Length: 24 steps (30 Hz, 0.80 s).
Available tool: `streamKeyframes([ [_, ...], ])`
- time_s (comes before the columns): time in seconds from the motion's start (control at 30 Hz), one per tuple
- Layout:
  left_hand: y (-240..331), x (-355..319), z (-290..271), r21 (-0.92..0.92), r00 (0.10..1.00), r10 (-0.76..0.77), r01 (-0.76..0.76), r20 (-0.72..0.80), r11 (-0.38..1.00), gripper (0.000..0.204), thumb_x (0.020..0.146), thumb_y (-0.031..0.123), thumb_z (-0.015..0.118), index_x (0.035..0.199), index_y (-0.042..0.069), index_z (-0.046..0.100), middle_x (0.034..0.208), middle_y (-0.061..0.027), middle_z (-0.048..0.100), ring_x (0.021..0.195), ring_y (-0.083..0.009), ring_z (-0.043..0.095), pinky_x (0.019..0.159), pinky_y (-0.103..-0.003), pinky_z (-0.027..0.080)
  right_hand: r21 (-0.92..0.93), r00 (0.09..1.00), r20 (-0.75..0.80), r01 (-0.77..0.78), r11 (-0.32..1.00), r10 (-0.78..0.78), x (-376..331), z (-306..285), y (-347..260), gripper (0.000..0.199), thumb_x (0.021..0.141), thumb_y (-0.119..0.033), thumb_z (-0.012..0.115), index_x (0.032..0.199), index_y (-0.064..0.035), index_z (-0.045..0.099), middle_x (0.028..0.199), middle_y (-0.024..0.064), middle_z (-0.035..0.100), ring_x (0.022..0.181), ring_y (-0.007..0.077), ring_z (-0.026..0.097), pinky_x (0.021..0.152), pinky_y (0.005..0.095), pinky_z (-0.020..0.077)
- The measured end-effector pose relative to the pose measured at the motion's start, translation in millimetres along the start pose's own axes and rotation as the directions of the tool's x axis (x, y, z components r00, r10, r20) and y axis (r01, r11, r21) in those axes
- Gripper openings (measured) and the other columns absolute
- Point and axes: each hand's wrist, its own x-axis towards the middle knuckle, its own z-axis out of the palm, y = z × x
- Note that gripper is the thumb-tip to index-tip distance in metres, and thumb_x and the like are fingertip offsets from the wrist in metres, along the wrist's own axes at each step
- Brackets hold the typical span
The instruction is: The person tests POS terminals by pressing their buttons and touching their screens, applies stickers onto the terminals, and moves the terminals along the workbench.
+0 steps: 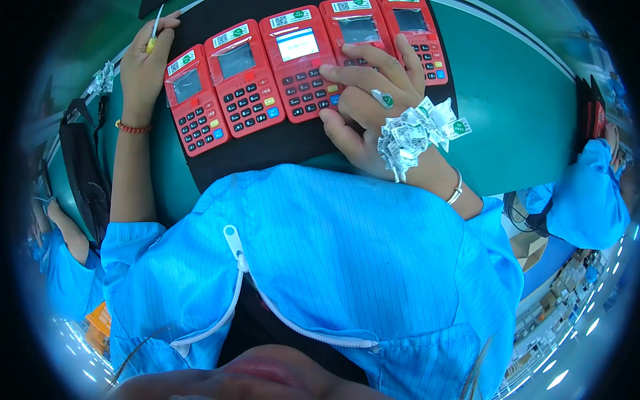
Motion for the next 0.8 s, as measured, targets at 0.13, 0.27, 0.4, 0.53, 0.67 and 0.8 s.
streamKeyframes([
  [0.13,2.3,0.4,2.3,-0.046,0.999,0.016,-0.017,-0.037,0.999,0.022,0.101,0.02,0.061,0.114,0.007,0.071,0.123,-0.0051,0.073,0.113,-0.0132,0.066,0.098,-0.026,0.048,0.034,1.0,-0.003,-0.002,0.999,0.002,-11.0,-2.0,10.2,0.02,0.078,-0.024,0.079,0.094,-0.0165,0.07,0.131,0.0011,0.068,0.133,0.0297,0.054,0.118,0.0618,0.0204],
  [0.27,7.5,2.0,1.1,-0.031,0.999,-0.007,0.006,-0.037,0.999,0.023,0.1,0.022,0.062,0.116,0.007,0.071,0.122,-0.0049,0.073,0.113,-0.013,0.066,0.097,-0.027,0.049,-0.073,0.995,0.043,0.095,0.993,-0.092,-26.4,-7.6,26.0,0.037,0.082,-0.035,0.077,0.117,-0.0242,0.072,0.146,0.0032,0.058,0.14,0.034,0.046,0.119,0.0618,0.0194],
  [0.4,23.1,23.5,-18.8,0.189,0.996,-0.04,0.054,-0.076,0.981,0.029,0.102,0.029,0.061,0.119,0.009,0.072,0.106,-0.0029,0.074,0.097,-0.0119,0.068,0.085,-0.028,0.05,-0.142,0.988,0.105,0.13,0.981,-0.116,-6.0,-35.0,47.1,0.047,0.086,-0.047,0.072,0.128,-0.0269,0.07,0.155,0.0093,0.048,0.143,0.0383,0.042,0.118,0.0616,0.0219],
  [0.53,113.9,55.7,-17.1,0.244,0.983,0.072,-0.113,0.17,0.963,0.035,0.103,0.036,0.057,0.12,0.007,0.069,0.097,-0.006,0.071,0.085,-0.0167,0.067,0.079,-0.033,0.05,-0.048,0.991,0.002,-0.134,0.99,0.134,24.2,-48.7,96.4,0.055,0.09,-0.037,0.073,0.135,-0.0073,0.06,0.15,0.0269,0.045,0.14,0.0409,0.042,0.117,0.0512,0.0314],
  [0.67,183.5,54.1,70.0,0.081,0.86,0.408,-0.451,0.307,0.889,0.026,0.095,0.019,0.059,0.116,0.008,0.07,0.094,-0.0106,0.065,0.082,-0.0271,0.067,0.072,-0.036,0.053,0.124,0.982,0.092,-0.176,0.977,0.165,7.9,-29.9,139.4,0.073,0.092,-0.042,0.07,0.148,-0.0011,0.045,0.153,0.0287,0.04,0.144,0.0442,0.036,0.119,0.0508,0.0264],
  [0.8,208.8,75.8,82.3,0.222,0.662,0.431,-0.669,0.613,0.71,0.026,0.098,0.025,0.062,0.118,0.011,0.07,0.099,-0.0087,0.069,0.083,-0.0258,0.068,0.074,-0.038,0.053,0.163,0.982,0.107,-0.171,0.972,0.155,6.4,-31.4,133.2,0.079,0.092,-0.044,0.068,0.151,0.0,0.04,0.153,0.0293,0.04,0.146,0.0465,0.032,0.12,0.0544,0.0227],
])
